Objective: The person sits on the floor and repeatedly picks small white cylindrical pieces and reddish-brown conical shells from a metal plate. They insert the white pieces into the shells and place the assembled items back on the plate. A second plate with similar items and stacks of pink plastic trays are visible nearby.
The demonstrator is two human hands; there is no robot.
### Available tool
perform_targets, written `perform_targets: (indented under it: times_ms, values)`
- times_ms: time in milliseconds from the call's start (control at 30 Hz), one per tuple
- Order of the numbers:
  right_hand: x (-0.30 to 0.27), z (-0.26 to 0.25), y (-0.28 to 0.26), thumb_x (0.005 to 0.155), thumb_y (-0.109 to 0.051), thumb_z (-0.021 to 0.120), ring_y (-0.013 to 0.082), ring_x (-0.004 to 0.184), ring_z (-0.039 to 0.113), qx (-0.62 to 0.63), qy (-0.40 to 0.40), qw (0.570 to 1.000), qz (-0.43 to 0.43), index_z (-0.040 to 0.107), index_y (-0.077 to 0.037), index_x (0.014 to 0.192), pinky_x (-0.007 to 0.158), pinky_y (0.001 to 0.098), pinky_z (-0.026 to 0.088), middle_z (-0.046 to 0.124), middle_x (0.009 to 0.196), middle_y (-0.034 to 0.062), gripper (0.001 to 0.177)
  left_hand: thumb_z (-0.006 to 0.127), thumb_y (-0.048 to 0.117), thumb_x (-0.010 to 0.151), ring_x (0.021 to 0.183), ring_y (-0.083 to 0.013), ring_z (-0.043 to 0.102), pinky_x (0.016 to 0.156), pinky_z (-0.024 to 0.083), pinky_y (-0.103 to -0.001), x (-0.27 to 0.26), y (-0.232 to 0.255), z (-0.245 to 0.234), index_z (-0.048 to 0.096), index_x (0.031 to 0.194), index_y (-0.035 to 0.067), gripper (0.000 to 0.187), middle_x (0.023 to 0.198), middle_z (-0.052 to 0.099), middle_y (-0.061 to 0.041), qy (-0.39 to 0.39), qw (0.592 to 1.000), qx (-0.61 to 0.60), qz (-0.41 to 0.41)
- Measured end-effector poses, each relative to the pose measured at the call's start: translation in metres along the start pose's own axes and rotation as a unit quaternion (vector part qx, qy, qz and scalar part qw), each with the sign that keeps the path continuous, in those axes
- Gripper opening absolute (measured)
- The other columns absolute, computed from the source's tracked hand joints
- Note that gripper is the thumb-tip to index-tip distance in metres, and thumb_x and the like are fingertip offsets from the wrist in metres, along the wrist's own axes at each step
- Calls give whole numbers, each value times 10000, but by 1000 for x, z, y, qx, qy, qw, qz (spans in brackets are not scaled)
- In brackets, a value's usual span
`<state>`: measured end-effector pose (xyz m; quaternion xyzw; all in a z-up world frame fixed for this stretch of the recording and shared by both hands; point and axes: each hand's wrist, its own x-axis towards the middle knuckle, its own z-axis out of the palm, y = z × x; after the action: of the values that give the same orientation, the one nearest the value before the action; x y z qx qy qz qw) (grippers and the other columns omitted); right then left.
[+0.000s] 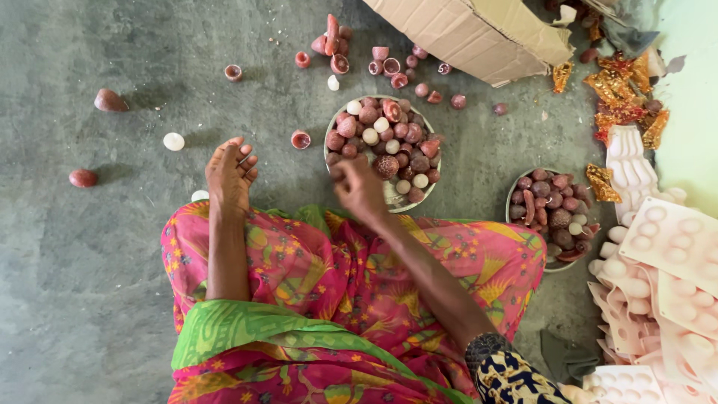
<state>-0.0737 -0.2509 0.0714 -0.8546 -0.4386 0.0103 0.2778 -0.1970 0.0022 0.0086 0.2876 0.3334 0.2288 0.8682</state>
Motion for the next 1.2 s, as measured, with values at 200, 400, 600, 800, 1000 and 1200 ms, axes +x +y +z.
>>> perform_targets:
  times_ms: [200, 400, 600, 800, 1000, 1200]
  values:
    - [26, -48, 35, 818, -49, 760, 172, 759, 694, 20, 120, 990, 76, 627, -51, 1108, 675, 316, 584, 683, 1017, 98, 319, 618, 285, 1019, 794, -108, 664, 680, 525, -267, 21, -6, 11, 660, 1165, 133, 215, 961, 693, 18, -19, 1000, 13, -7]
    - [46, -47, 31, 828, -69, 769, 266, 865, 710, 21, 158, 985, 67, 631, -61, 1120, 775, 380, 579, 703, 1038, 110, 323, 628, 320, 1018, 800, -88, 654, 677, 511, -254, 26, -16, 14, 661, 1172, 152, 230, 970, 689, 33, -40, 998, 49, -18]
    - [63, -38, 25, 800, -126, 773, 340, 895, 679, -62, 86, 990, 97, 653, -80, 1153, 781, 440, 545, 654, 1098, 155, 375, 628, 328, 1017, 804, -74, 650, 685, 503, -239, 22, -12, 20, 661, 1168, 149, 237, 981, 691, 38, -40, 997, 57, -22]
    - [55, -41, 18, 796, -106, 765, 312, 865, 678, -69, 74, 990, 95, 666, -106, 1135, 770, 429, 550, 643, 1073, 144, 352, 612, 325, 1009, 800, -68, 651, 687, 509, -237, 20, -10, 25, 661, 1170, 155, 240, 976, 692, 47, -48, 997, 62, -25]
    - [34, -51, 20, 842, -79, 751, 284, 852, 685, -26, 138, 987, 77, 688, -75, 1117, 769, 412, 551, 680, 1029, 129, 282, 624, 335, 1011, 795, -66, 645, 677, 501, -240, 20, -10, 23, 660, 1171, 155, 244, 972, 690, 48, -38, 996, 73, -27]
    - [27, -55, 47, 809, -91, 769, 324, 870, 654, -146, 67, 985, 58, 671, -74, 980, 767, 473, 525, 663, 917, 110, 198, 630, 344, 1012, 804, -76, 657, 681, 507, -245, 24, -15, 20, 659, 1166, 159, 242, 983, 694, 42, -46, 996, 70, -21]
